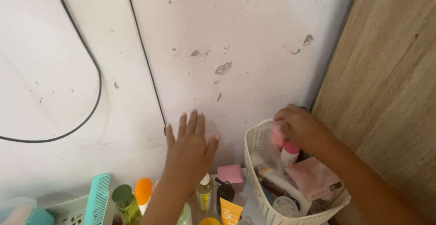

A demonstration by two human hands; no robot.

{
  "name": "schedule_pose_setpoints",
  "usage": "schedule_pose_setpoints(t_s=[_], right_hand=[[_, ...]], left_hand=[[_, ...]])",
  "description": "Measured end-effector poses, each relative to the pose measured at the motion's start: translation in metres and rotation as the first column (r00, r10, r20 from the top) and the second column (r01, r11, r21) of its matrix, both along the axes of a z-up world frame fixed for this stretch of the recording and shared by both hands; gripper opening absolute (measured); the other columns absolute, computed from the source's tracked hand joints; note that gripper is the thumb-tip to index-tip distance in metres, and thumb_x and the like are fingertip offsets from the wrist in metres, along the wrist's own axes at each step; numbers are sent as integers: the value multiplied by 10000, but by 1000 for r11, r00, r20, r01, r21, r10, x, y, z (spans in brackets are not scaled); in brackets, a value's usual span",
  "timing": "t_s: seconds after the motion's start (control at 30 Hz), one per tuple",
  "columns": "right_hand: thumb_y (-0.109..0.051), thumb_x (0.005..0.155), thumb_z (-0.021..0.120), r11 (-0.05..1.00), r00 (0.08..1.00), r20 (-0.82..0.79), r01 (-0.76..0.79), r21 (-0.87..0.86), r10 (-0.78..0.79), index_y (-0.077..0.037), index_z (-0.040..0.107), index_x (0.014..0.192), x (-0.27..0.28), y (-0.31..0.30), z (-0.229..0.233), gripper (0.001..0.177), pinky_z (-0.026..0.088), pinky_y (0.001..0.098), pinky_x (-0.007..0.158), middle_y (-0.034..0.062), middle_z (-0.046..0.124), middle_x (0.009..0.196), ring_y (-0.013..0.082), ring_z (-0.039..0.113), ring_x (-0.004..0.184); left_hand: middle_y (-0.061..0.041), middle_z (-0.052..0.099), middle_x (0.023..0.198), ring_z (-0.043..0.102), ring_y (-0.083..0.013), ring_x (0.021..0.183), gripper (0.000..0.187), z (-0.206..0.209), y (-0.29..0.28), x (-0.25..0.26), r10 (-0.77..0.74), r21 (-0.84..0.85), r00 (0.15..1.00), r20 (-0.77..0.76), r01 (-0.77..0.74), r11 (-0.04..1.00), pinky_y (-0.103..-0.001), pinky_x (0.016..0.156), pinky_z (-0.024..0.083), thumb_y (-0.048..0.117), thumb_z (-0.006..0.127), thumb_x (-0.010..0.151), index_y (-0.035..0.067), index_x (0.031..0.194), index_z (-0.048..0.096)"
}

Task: The person removes various cosmetic bottles, tubes, and containers from a white basket and places them on a white surface. They also move a small plastic box and a comb onto the surface, arranging the items one by one.

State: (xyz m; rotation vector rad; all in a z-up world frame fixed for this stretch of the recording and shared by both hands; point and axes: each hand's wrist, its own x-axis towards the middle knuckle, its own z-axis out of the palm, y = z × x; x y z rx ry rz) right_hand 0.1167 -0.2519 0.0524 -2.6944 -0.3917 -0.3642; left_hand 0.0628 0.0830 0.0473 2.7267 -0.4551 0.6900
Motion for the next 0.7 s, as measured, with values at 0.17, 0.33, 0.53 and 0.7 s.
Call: schedule_pose_setpoints(t_s=[0.17, 0.33, 0.53, 0.7], right_hand=[[-168, 891, 541, 993, 994, 13, 113, -30, -113, -169, 731, 1063, 1, -35, -25, 256, 515, 394, 918, 53, 690, 1124, 249, 691, 1028], [-203, 841, 699, 988, 970, -188, 149, -47, -155, -227, 767, 948, -41, -2, -23, 129, 511, 349, 806, -24, 745, 995, 172, 712, 925], [-402, 856, 639, 883, 861, -457, -22, -469, -221, -377, 624, 1347, -67, 27, -36, 492, 535, 411, 891, 26, 705, 1245, 299, 702, 1089], [-280, 912, 533, 875, 891, -429, -86, -476, -146, -298, 741, 1032, -63, 33, -59, 241, 508, 417, 570, 49, 751, 905, 274, 727, 772]], left_hand=[[-155, 267, 1669, 185, -375, 1535, 701, -9, -31, -3, -105, -22, 994, -29, 104, 994, -688, 1169, 90, 491, 426, 1037, 36, 1559, 318], [-166, 298, 1655, 213, -403, 1522, 719, -13, -55, -8, -161, -44, 986, -36, 159, 986, -694, 1169, 101, 516, 462, 1031, 23, 1540, 338], [-160, 325, 1641, 243, -391, 1512, 694, -19, -67, -7, -154, 13, 988, -25, 155, 988, -699, 1151, 152, 504, 487, 1019, 36, 1519, 375], [-147, 285, 1661, 196, -382, 1532, 696, -19, -79, -6, -176, -26, 979, -104, 175, 984, -698, 1155, 134, 499, 471, 1023, 44, 1537, 355]])
